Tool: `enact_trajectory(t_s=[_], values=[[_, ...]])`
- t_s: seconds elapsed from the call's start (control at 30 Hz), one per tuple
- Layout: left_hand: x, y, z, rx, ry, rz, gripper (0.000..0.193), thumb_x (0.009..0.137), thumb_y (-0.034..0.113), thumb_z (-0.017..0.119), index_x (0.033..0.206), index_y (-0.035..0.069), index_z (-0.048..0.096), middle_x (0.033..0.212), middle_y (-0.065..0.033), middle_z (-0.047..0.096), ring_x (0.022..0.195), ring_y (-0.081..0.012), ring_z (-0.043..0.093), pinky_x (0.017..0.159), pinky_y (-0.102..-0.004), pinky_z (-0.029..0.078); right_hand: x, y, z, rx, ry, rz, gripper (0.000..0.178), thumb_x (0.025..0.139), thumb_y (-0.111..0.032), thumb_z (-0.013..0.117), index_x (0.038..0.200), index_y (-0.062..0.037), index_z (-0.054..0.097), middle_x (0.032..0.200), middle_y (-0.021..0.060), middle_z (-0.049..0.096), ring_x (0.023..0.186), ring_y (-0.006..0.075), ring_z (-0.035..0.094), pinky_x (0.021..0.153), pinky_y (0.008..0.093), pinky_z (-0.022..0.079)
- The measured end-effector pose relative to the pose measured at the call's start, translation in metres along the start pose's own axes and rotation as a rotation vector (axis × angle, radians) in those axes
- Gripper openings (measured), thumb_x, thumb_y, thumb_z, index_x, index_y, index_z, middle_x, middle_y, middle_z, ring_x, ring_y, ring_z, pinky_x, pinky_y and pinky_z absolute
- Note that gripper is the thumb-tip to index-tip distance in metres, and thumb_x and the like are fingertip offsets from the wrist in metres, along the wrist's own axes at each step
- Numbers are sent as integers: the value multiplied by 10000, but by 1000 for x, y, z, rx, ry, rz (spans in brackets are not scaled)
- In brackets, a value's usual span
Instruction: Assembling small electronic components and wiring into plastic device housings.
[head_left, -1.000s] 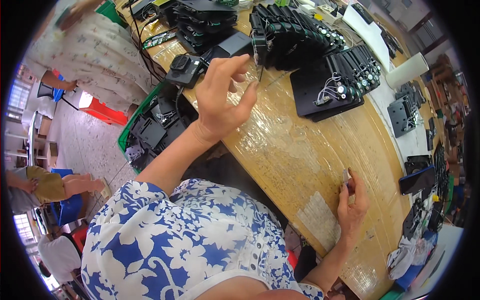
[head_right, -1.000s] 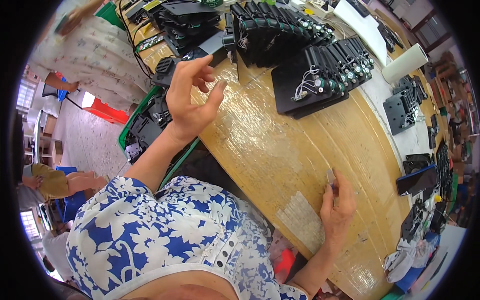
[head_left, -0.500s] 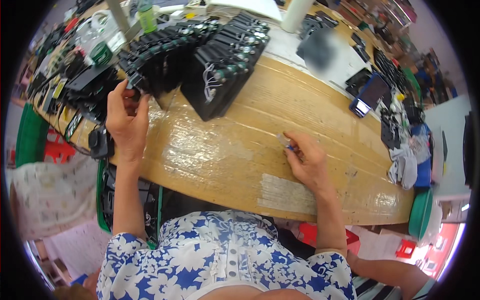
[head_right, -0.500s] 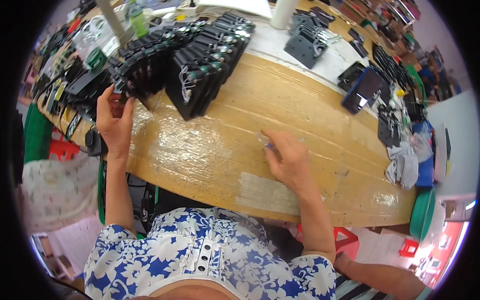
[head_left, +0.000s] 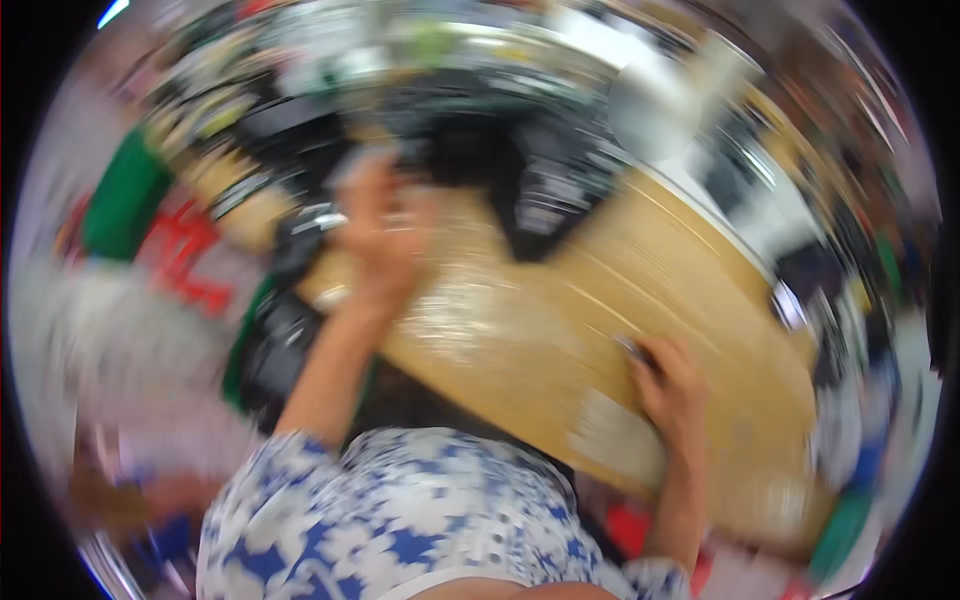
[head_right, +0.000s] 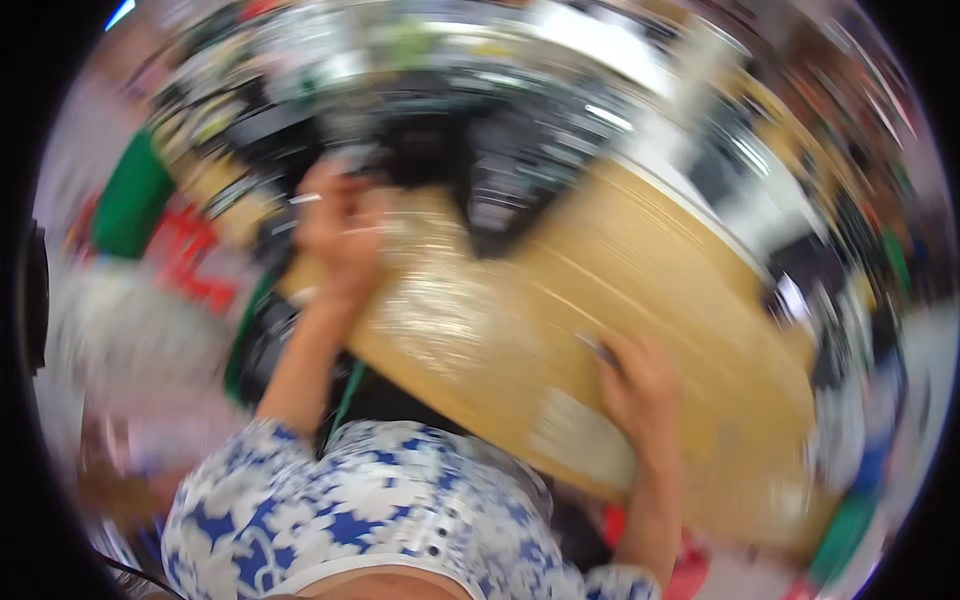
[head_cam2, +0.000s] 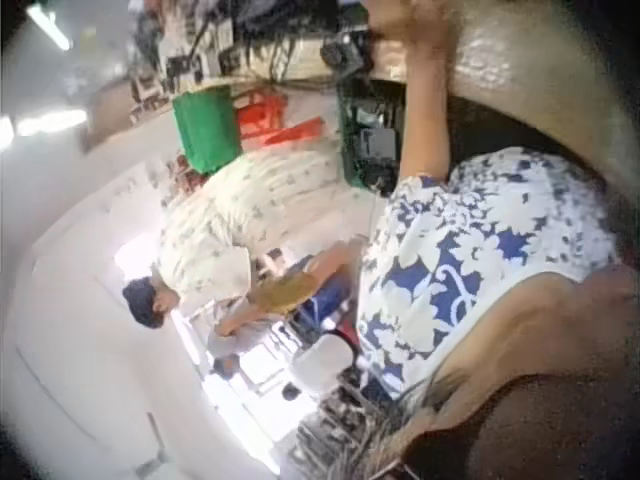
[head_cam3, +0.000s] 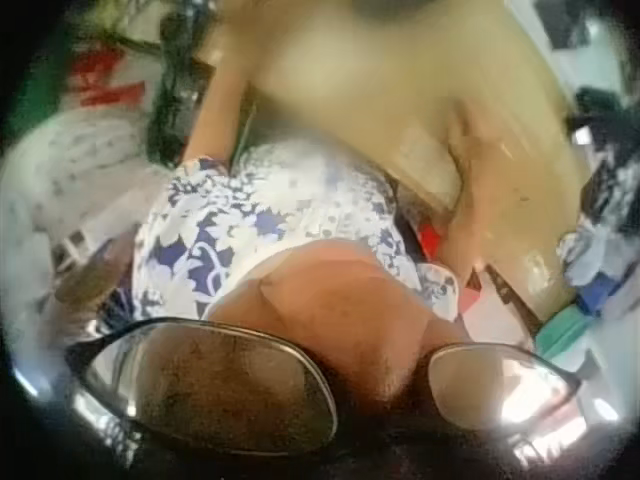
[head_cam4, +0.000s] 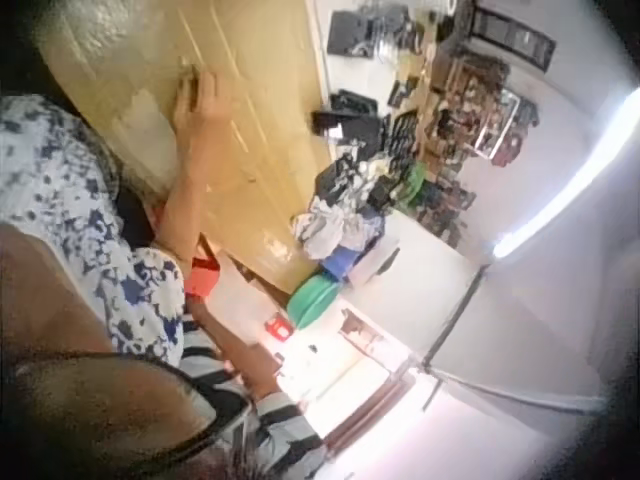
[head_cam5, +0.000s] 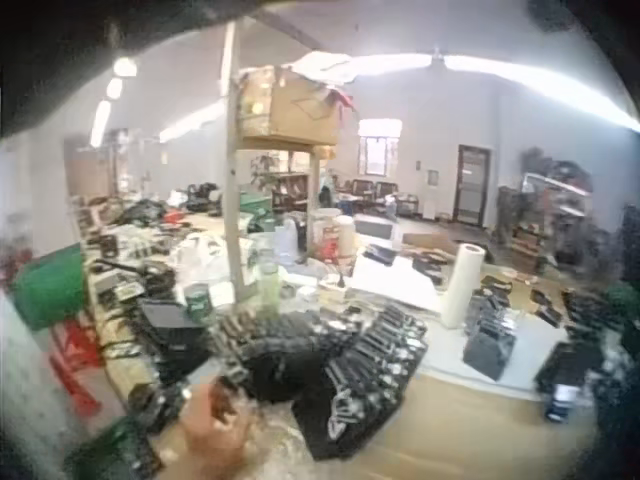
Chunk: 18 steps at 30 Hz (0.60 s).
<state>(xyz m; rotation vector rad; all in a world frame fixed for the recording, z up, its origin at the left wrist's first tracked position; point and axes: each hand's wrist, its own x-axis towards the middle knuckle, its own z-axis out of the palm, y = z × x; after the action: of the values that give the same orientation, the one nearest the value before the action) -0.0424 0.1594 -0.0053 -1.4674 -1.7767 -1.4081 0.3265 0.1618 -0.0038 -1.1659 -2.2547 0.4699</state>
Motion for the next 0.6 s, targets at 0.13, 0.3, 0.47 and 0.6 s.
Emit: enact_trajectory(t_s=[0.13, 0.3, 0.47, 0.6], values=[[-4, 9, 22, -298, 19, 30, 610, 723, 129, 776, 1253, -31, 522, 1015, -153, 609, 797, -281, 649, 655, -411, 525, -38, 23, -9, -30, 23, 11, 195, 843, 17, 647, 1035, -1, 669, 848, 120, 602, 728, 248, 586, 623, 345, 475], [-1, 11, -2, -250, 24, -19, 671, 720, 26, 784, 1316, 6, 477, 909, -91, 585, 620, -192, 602, 547, -309, 495, -7, -31, -24, -104, -134, 76, 202, 910, -122, 671, 1070, -2, 697, 967, 193, 689, 868, 330, 659, 779, 384, 532], [-1, -3, 7, -254, 55, -32, 652, 725, 27, 772, 1305, 0, 475, 882, -90, 569, 610, -197, 605, 544, -310, 494, -1, -37, -17, -141, -114, 7, 195, 912, -115, 672, 1060, 10, 692, 953, 199, 680, 869, 336, 654, 777, 386, 531], [5, -6, 12, -266, 64, -4, 640, 712, 15, 761, 1286, -8, 480, 877, -101, 562, 645, -222, 629, 552, -324, 499, -2, -55, -16, -145, -76, 51, 188, 919, -125, 676, 1051, 9, 692, 950, 201, 678, 851, 334, 650, 772, 382, 530]])
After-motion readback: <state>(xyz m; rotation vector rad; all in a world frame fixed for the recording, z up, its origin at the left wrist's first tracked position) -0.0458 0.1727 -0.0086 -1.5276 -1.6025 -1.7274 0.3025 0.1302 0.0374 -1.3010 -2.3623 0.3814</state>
